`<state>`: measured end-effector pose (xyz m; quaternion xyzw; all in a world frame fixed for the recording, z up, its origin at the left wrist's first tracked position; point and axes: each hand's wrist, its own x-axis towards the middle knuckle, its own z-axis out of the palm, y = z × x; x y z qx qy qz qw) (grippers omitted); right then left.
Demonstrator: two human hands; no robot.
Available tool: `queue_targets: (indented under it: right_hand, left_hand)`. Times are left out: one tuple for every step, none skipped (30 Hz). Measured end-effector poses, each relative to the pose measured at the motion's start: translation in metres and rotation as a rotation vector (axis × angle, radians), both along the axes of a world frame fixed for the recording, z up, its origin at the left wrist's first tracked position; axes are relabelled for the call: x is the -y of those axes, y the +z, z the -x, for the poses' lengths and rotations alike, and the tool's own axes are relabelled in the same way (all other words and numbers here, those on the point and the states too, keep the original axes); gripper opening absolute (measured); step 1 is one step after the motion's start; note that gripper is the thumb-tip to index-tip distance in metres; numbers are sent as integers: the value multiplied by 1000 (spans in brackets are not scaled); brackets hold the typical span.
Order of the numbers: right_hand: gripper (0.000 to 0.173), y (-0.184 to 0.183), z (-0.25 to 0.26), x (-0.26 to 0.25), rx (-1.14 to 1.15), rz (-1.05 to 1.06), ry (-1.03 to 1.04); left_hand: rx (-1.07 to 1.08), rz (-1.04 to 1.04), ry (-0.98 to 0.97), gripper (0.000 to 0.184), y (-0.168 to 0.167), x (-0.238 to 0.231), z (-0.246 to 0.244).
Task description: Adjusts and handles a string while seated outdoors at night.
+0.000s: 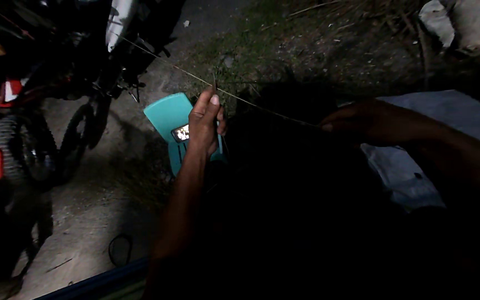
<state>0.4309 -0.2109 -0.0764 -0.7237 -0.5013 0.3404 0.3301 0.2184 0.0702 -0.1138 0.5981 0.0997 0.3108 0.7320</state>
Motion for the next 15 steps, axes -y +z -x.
queue_targets:
  right_hand:
    - [23,-1,-1,1,5,5,6]
    - [23,-2,-4,3,17,9,12]
    - [23,-3,-6,5,41,15,18]
    - [23,-2,-8,7,66,31,20]
    - [24,-1,-11,10,84,40,24]
    - [24,-1,-13,12,96,41,27]
    - [24,-1,-16,14,94,47,24]
    - [24,-1,-18,16,89,43,31]
    - [24,-1,-21,17,83,35,42]
    - [25,-2,-23,18,81,26,54]
    - [26,-3,-25,19,79,20,62]
    - [27,-3,-26,19,74,24,65]
    - [27,-3,-27,20,73,25,66]
    - [26,-2,-28,21,73,31,60]
    - [25,-2,-27,21,72,36,49]
  left_hand:
    - [2,-7,10,34,1,-3,1]
    - [9,-10,34,32,4,-8,4]
    - [26,-9,59,29,6,-12,6]
    - [44,-1,89,27,9,-17,10]
    - [63,11,119,25,11,-22,13]
    - [77,24,137,24,14,-26,16]
    - [87,33,154,24,16,-29,18]
    - [90,40,168,25,18,-32,21]
    - [96,45,177,28,19,-33,23]
    - [99,43,175,31,20,-34,24]
    - [98,40,172,33,19,-35,24]
    - [93,37,171,33,19,-36,25]
    - [92,35,177,33,19,-35,25]
    - [88,31,183,32,18,-36,25]
    - [80,28,195,28,18,-38,25]
